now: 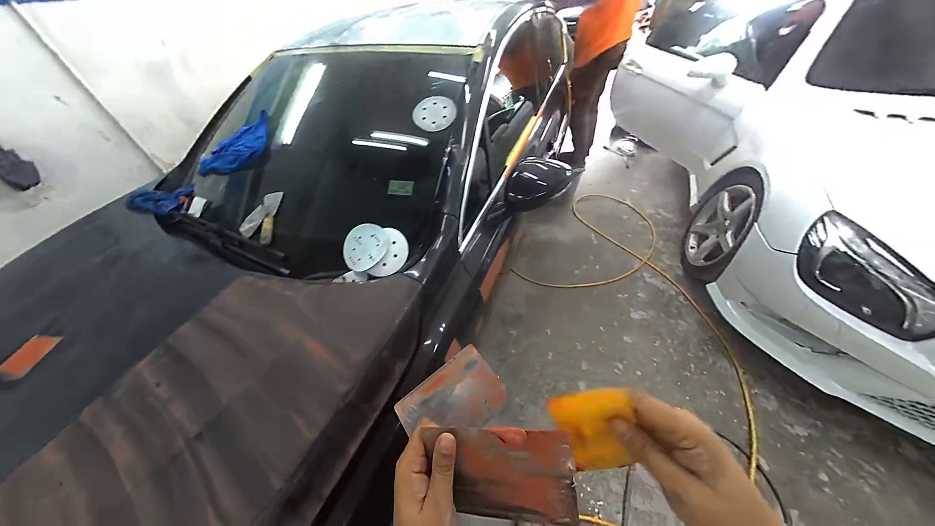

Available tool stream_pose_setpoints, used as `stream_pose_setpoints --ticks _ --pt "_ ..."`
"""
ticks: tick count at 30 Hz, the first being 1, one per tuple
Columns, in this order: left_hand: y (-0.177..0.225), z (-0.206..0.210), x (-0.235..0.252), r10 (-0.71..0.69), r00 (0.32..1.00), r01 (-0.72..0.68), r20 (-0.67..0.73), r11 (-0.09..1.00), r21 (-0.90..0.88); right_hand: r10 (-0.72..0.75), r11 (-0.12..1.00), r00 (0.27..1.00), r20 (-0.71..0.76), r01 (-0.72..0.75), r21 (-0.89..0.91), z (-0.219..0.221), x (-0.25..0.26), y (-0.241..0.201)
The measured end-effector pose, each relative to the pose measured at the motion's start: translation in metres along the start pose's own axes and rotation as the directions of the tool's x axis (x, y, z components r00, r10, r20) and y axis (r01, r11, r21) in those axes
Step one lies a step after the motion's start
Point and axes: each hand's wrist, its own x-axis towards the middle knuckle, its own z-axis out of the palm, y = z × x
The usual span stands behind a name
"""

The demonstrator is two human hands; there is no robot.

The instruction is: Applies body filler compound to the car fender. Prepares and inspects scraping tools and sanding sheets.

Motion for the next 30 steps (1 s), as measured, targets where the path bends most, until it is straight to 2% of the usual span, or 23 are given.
stream_pose_setpoints --ticks 2,3,4,5,7,8,10,11,13,15,17,19,21,23,25,28,30 --pt "-0.009 0.030 0.014 0.042 0.998 -0.041 0.045 0.999 -0.015 0.197 0.971 0.970 -0.142 -0.174 0.164 -0.039 0.004 0.000" --pt "-0.012 0.044 0.022 0.072 0.995 -0.070 0.075 0.997 -0.018 0.326 0.917 0.936 -0.129 -0.280 0.285 -0.059 0.005 0.001" --pt "-0.015 0.058 0.029 0.103 0.989 -0.102 0.106 0.995 -0.016 0.430 0.832 0.902 -0.048 -0.375 0.409 -0.077 0.004 0.003" --pt "-0.018 0.072 0.036 0.135 0.981 -0.134 0.141 0.991 -0.016 0.489 0.733 0.867 0.095 -0.467 0.494 -0.096 0.001 0.007" --pt "-0.025 0.102 0.050 0.206 0.953 -0.215 0.224 0.976 0.017 0.480 0.523 0.770 0.419 -0.635 0.568 -0.127 -0.009 0.018" --pt "-0.028 0.117 0.056 0.241 0.930 -0.267 0.277 0.962 0.060 0.446 0.425 0.717 0.535 -0.696 0.578 -0.138 -0.013 0.024" --pt "-0.031 0.147 0.066 0.298 0.871 -0.377 0.390 0.915 0.144 0.419 0.319 0.648 0.637 -0.761 0.564 -0.155 -0.020 0.032" --pt "-0.031 0.163 0.069 0.316 0.843 -0.425 0.436 0.887 0.178 0.452 0.321 0.631 0.630 -0.775 0.545 -0.163 -0.022 0.035" --pt "-0.033 0.192 0.073 0.359 0.783 -0.522 0.508 0.824 0.222 0.590 0.419 0.604 0.536 -0.797 0.436 -0.177 -0.023 0.034" --pt "-0.039 0.219 0.076 0.417 0.721 -0.613 0.554 0.757 0.228 0.709 0.556 0.596 0.378 -0.801 0.221 -0.191 -0.021 0.034" --pt "-0.044 0.244 0.079 0.461 0.660 -0.675 0.593 0.711 0.197 0.762 0.628 0.606 0.227 -0.777 -0.036 -0.205 -0.022 0.040" --pt "-0.046 0.268 0.081 0.496 0.601 -0.707 0.627 0.696 0.127 0.805 0.592 0.583 0.112 -0.774 -0.225 -0.221 -0.023 0.048" --pt "-0.052 0.292 0.084 0.532 0.555 -0.716 0.639 0.696 0.042 0.833 0.526 0.553 -0.027 -0.805 -0.276 -0.236 -0.026 0.054" --pt "-0.063 0.315 0.090 0.550 0.529 -0.703 0.647 0.711 -0.030 0.841 0.469 0.515 -0.165 -0.847 -0.252 -0.254 -0.030 0.062" --pt "-0.076 0.339 0.096 0.536 0.547 -0.651 0.643 0.755 -0.075 0.795 0.506 0.516 -0.319 -0.854 -0.119 -0.276 -0.040 0.074" --pt "-0.094 0.376 0.107 0.422 0.659 -0.494 0.623 0.867 -0.065 0.562 0.749 0.551 -0.617 -0.655 0.098 -0.305 -0.063 0.097" --pt "-0.107 0.406 0.117 0.297 0.743 -0.300 0.599 0.949 -0.099 0.399 0.863 0.463 -0.791 -0.482 0.154 -0.320 -0.069 0.105"
